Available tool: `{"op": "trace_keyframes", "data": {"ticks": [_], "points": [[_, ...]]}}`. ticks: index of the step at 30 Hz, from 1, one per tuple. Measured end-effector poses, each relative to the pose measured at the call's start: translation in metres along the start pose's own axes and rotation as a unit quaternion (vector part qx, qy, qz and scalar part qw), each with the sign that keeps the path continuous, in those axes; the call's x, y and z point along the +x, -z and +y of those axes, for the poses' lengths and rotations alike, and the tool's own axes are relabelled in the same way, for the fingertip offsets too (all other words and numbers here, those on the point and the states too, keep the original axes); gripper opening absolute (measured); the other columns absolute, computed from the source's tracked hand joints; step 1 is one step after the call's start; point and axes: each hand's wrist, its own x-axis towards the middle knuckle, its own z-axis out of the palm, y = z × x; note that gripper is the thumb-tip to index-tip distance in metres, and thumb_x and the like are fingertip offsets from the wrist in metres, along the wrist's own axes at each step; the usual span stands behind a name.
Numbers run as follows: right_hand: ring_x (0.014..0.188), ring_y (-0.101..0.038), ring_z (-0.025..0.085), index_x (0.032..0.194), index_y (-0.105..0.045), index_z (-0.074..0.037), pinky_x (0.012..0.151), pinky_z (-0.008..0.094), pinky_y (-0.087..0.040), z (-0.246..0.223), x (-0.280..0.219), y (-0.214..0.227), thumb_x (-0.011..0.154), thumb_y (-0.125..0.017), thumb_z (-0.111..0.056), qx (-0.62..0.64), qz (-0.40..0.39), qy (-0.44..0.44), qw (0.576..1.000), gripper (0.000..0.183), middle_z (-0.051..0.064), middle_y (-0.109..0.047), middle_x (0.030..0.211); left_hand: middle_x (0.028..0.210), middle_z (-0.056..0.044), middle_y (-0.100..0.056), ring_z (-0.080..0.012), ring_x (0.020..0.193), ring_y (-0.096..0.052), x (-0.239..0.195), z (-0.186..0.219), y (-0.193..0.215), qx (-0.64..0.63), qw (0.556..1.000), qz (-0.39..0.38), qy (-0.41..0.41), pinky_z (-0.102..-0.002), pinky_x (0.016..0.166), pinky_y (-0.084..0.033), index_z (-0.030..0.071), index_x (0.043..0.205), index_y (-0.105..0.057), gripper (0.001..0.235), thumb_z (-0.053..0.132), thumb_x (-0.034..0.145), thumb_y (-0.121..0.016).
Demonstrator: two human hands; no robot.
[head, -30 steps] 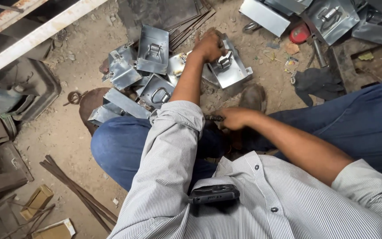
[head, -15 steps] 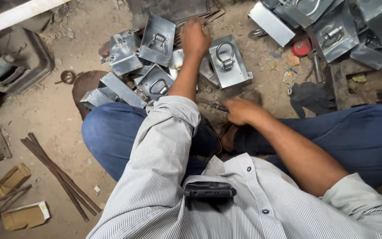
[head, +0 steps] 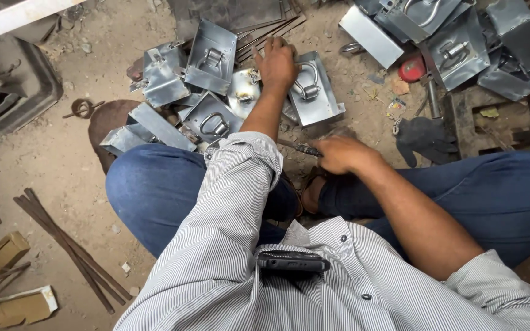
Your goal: Manually assemble and check small metal electrical-style boxes on the fabrication floor.
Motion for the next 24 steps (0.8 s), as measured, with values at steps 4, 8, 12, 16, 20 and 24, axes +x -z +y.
{"op": "trace_keyframes", "data": {"ticks": [4,8,12,16,20,24], "points": [[0.111,-0.064,0.039,0.132,-0.063,-0.01,0.095,0.047,-0.051,0.027,-0.016,0.023,0.084,-0.071,-0.025,0.094,0.007,0.034,0.995,0.051,0.021,-0.068,0.12,0.145,-0.009,-0.05,-0.0305,0.146,-0.031,0.004,-0.011,-0.04,0.061,0.998,-0.018,-0.029,-0.066,0.12,-0.008,0.014,0.107,-0.074,0.025,0.026,0.085,-0.07],[0.084,-0.065,0.028,0.114,-0.074,-0.007,0.076,0.044,-0.049,0.042,-0.04,0.053,0.093,-0.068,-0.028,0.225,0.017,-0.161,0.961,0.03,0.018,-0.071,0.093,0.145,-0.011,-0.051,-0.0301,0.148,-0.033,-0.018,-0.007,-0.05,-0.02,0.999,0.028,-0.042,-0.056,0.125,-0.007,0.008,0.103,-0.074,0.024,0.018,0.094,-0.053],[0.078,-0.06,0.011,0.107,-0.071,-0.006,0.069,0.032,-0.048,0.085,-0.016,0.019,0.092,-0.066,-0.018,0.51,0.158,-0.174,0.827,0.02,0.004,-0.069,0.093,0.137,-0.014,-0.056,-0.0309,0.143,-0.042,-0.033,-0.008,-0.067,-0.07,0.983,0.13,-0.11,-0.051,0.13,-0.013,0.006,0.116,-0.066,0.024,0.018,0.101,-0.052],[0.069,-0.046,0.016,0.108,-0.07,-0.005,0.06,0.034,-0.039,0.104,-0.003,-0.006,0.099,-0.067,-0.021,0.511,0.132,-0.25,0.812,0.019,0.007,-0.056,0.091,0.135,-0.014,-0.058,-0.0298,0.139,-0.049,-0.036,-0.011,-0.084,-0.065,0.979,0.136,-0.136,-0.05,0.132,-0.018,0.007,0.124,-0.061,0.023,0.017,0.105,-0.051],[0.071,-0.047,0.015,0.121,-0.064,-0.006,0.059,0.034,-0.042,0.105,0.007,-0.018,0.101,-0.059,-0.021,0.629,0.029,-0.226,0.743,0.026,0.01,-0.07,0.103,0.131,-0.014,-0.061,-0.0325,0.13,-0.053,-0.036,-0.005,-0.088,-0.11,0.971,0.14,-0.157,-0.048,0.122,-0.028,0.007,0.134,-0.06,0.045,0.016,0.089,-0.056],[0.106,-0.068,0.036,0.127,-0.059,-0.018,0.086,0.058,-0.059,0.068,-0.007,0.015,0.099,-0.049,-0.023,0.693,-0.005,-0.272,0.668,0.03,0.016,-0.062,0.122,0.122,-0.016,-0.065,-0.0365,0.123,-0.055,-0.04,0.01,-0.064,-0.174,0.969,0.13,-0.121,-0.05,0.114,-0.034,0.008,0.122,-0.064,0.032,0.026,0.097,-0.059]]}}
